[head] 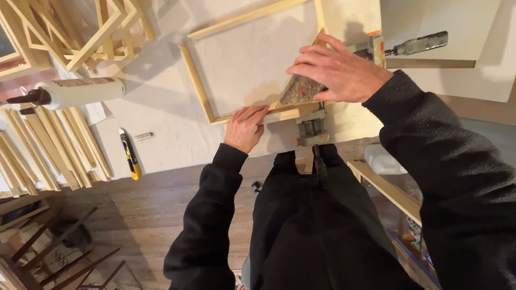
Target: The person fits a mitered wooden stick to the corner of a picture frame held in a bench vise, aligns it against a triangular corner block, tightens the vise screw with a screwdriver, and taps the joint with a hammer. They then release the clamp, reposition the frame, and prepare another stick for the next corner.
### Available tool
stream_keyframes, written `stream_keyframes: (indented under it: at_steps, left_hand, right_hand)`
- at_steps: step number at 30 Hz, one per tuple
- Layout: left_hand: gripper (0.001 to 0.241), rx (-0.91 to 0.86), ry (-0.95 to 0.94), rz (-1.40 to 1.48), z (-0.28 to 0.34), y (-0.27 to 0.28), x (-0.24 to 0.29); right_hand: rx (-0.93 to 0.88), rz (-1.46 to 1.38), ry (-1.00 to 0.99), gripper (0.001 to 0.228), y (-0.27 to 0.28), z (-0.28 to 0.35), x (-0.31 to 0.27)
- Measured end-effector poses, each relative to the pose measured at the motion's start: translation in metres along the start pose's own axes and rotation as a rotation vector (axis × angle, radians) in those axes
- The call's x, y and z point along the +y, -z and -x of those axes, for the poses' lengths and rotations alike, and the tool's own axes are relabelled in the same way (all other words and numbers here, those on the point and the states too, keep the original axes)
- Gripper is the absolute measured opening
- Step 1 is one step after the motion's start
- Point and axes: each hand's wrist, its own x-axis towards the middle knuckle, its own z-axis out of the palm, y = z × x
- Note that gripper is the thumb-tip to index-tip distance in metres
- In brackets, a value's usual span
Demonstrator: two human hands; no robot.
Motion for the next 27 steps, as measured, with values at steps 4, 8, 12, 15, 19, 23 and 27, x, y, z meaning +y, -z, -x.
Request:
stream_keyframes:
  at_steps: [4, 8, 12, 15, 19, 23, 27]
  left_hand:
    - [0.054, 0.014, -0.017, 0.027, -0.002, -0.001, -0.003]
    - [0.053, 0.032, 0.003, 0.068, 0.001, 0.004, 0.005]
    - [0.051, 0.123, -0.061, 0.030, 0.002, 0.012, 0.013]
    - [0.047, 0.166, -0.113, -0.032, 0.009, 0.001, 0.010]
    - [0.046, 0.210, -0.171, -0.087, 0.007, 0.004, 0.019]
    - [0.046, 0.171, -0.307, -0.186, -0.004, 0.006, 0.032]
    - [0.049, 0.087, -0.407, -0.267, -0.016, -0.006, 0.040]
  right_hand:
    - [-0.059, 0.134, -0.018, 0.087, -0.009, -0.004, -0.004]
    - [-0.040, 0.101, -0.031, 0.086, -0.007, -0.002, -0.012]
    - [0.065, 0.047, 0.014, 0.082, -0.025, 0.002, 0.002]
    - [0.086, 0.139, -0.030, 0.082, -0.012, 0.000, -0.015]
    - [0.029, 0.133, -0.091, 0.085, -0.018, 0.001, -0.007]
    - [0.080, 0.110, -0.095, 0.087, -0.019, 0.001, -0.007]
    - [0.081, 0.047, -0.135, 0.082, -0.015, 0.004, -0.010]
